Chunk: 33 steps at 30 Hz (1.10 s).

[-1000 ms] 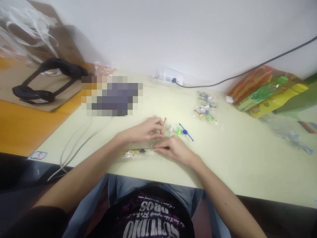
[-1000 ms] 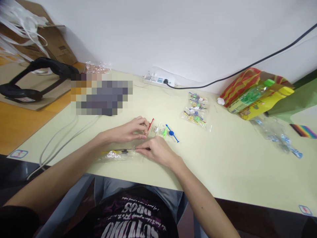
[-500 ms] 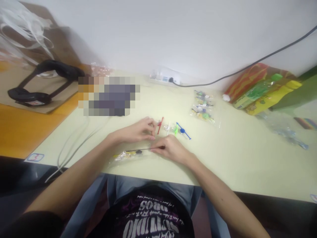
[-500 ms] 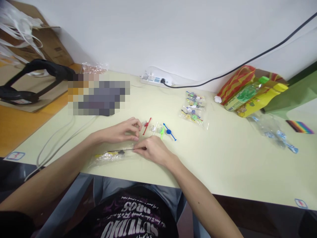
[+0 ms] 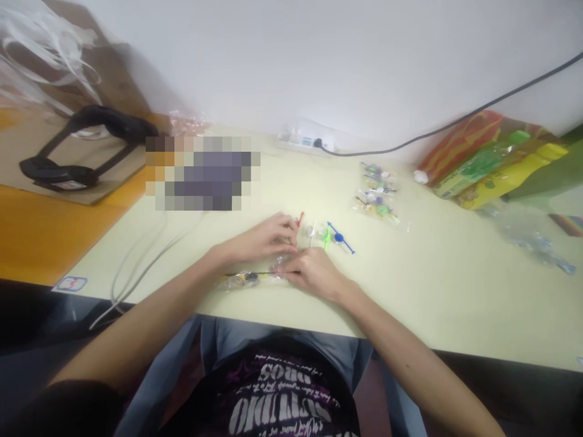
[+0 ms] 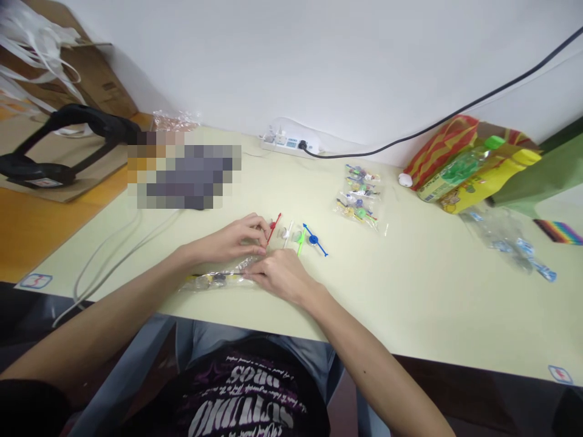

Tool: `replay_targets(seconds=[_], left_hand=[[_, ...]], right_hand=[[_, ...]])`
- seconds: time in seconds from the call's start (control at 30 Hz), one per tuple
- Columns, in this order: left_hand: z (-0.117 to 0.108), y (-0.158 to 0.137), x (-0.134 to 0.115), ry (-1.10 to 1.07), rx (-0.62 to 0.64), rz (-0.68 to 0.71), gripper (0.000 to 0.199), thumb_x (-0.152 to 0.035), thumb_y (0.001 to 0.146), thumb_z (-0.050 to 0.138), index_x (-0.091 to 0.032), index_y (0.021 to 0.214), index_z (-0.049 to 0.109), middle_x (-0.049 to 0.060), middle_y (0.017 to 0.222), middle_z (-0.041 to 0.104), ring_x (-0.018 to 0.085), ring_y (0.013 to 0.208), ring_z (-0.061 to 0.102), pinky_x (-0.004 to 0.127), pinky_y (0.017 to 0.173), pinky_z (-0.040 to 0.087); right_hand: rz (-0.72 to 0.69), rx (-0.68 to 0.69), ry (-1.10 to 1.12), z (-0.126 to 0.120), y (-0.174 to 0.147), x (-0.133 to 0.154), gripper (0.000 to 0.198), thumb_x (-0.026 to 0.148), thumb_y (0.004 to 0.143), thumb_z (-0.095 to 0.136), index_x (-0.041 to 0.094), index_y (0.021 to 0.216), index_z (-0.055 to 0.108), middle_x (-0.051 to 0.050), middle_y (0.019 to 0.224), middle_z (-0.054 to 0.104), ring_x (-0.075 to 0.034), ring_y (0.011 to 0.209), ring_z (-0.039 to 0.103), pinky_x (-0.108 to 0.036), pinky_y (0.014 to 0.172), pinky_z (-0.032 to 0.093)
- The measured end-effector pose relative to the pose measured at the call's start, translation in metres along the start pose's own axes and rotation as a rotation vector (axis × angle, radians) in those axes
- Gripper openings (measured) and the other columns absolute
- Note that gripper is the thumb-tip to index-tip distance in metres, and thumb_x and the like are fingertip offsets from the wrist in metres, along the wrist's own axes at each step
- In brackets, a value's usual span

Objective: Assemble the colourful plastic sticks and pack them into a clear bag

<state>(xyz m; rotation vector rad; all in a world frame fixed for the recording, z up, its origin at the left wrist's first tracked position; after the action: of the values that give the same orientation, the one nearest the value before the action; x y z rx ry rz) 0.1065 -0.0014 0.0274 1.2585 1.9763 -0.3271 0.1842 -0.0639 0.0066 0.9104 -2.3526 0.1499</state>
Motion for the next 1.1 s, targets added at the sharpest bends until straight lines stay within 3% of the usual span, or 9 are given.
replay_targets(seconds=[0.37,0.5,0.6,0.7,0.8,0.93,1.1], left_hand=[[-0.003,0.001,-0.001,-0.045,-0.048,-0.034,0.020,-0.038,0.101,0.063,-0.022,0.093,0.072,0.006,0.111,0.065,0.021,0.109,0.059,0.039,0.100,0.047],[-0.023,-0.001,0.012,-0.009,-0.242,-0.143,0.023,-0.041,0.103,0.058,-0.024,0.115,0.068,0.006,0.112,0.066,0.020,0.102,0.063,0.036,0.092,0.051],[-0.031,-0.003,0.019,0.162,-0.318,-0.161,0.035,-0.044,0.104,0.056,-0.026,0.132,0.063,0.008,0.128,0.062,0.023,0.118,0.059,0.042,0.106,0.048],[-0.028,0.000,0.023,0.295,-0.275,-0.140,0.041,-0.046,0.104,0.055,-0.027,0.140,0.062,0.010,0.140,0.058,0.027,0.130,0.052,0.047,0.117,0.039],[-0.021,0.003,0.026,0.318,-0.199,-0.104,0.035,-0.044,0.105,0.053,-0.027,0.130,0.070,0.009,0.133,0.065,0.027,0.125,0.055,0.048,0.113,0.041],[-0.021,0.002,0.028,0.316,-0.201,-0.110,0.031,-0.044,0.105,0.054,-0.025,0.112,0.077,0.007,0.121,0.070,0.025,0.118,0.058,0.046,0.108,0.044],[-0.021,0.002,0.024,0.312,-0.202,-0.098,0.035,-0.045,0.105,0.054,-0.026,0.129,0.071,0.007,0.129,0.068,0.025,0.122,0.057,0.045,0.109,0.044]], right_hand=[[-0.058,0.023,-0.144,0.000,-0.001,0.007,0.026,0.035,0.106,0.058,0.030,0.116,0.082,-0.004,0.083,0.081,-0.016,0.069,0.068,-0.029,0.064,0.037],[-0.057,-0.001,-0.074,-0.008,-0.005,0.005,0.030,0.040,0.106,0.057,0.031,0.127,0.077,-0.004,0.092,0.083,-0.017,0.073,0.071,-0.029,0.070,0.042],[-0.010,-0.124,-0.002,-0.026,-0.011,-0.004,0.032,0.039,0.107,0.053,0.029,0.121,0.080,-0.004,0.101,0.083,-0.017,0.076,0.072,-0.029,0.075,0.046],[0.078,-0.306,-0.022,-0.048,-0.019,-0.016,0.036,0.041,0.108,0.050,0.025,0.112,0.082,-0.005,0.092,0.082,-0.017,0.069,0.069,-0.029,0.072,0.045],[0.138,-0.413,-0.105,-0.061,-0.024,-0.023,0.042,0.045,0.108,0.048,0.023,0.106,0.083,-0.005,0.074,0.077,-0.017,0.061,0.063,-0.029,0.068,0.041],[0.161,-0.437,-0.193,-0.062,-0.024,-0.025,0.045,0.046,0.108,0.045,0.022,0.102,0.082,-0.005,0.065,0.071,-0.017,0.059,0.059,-0.029,0.067,0.038],[0.277,-0.451,-0.296,-0.064,-0.022,-0.036,0.037,0.039,0.109,0.045,0.021,0.109,0.078,-0.006,0.074,0.072,-0.022,0.073,0.060,-0.034,0.074,0.038]])
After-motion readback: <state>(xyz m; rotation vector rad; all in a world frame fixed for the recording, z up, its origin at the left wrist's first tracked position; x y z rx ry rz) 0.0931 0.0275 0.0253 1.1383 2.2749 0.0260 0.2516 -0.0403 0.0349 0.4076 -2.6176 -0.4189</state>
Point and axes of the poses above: each hand's wrist, its own y-axis towards the middle knuckle, its own z-axis out of the palm, x = y × z, the point moved 8 cm from there along y, towards the middle knuckle
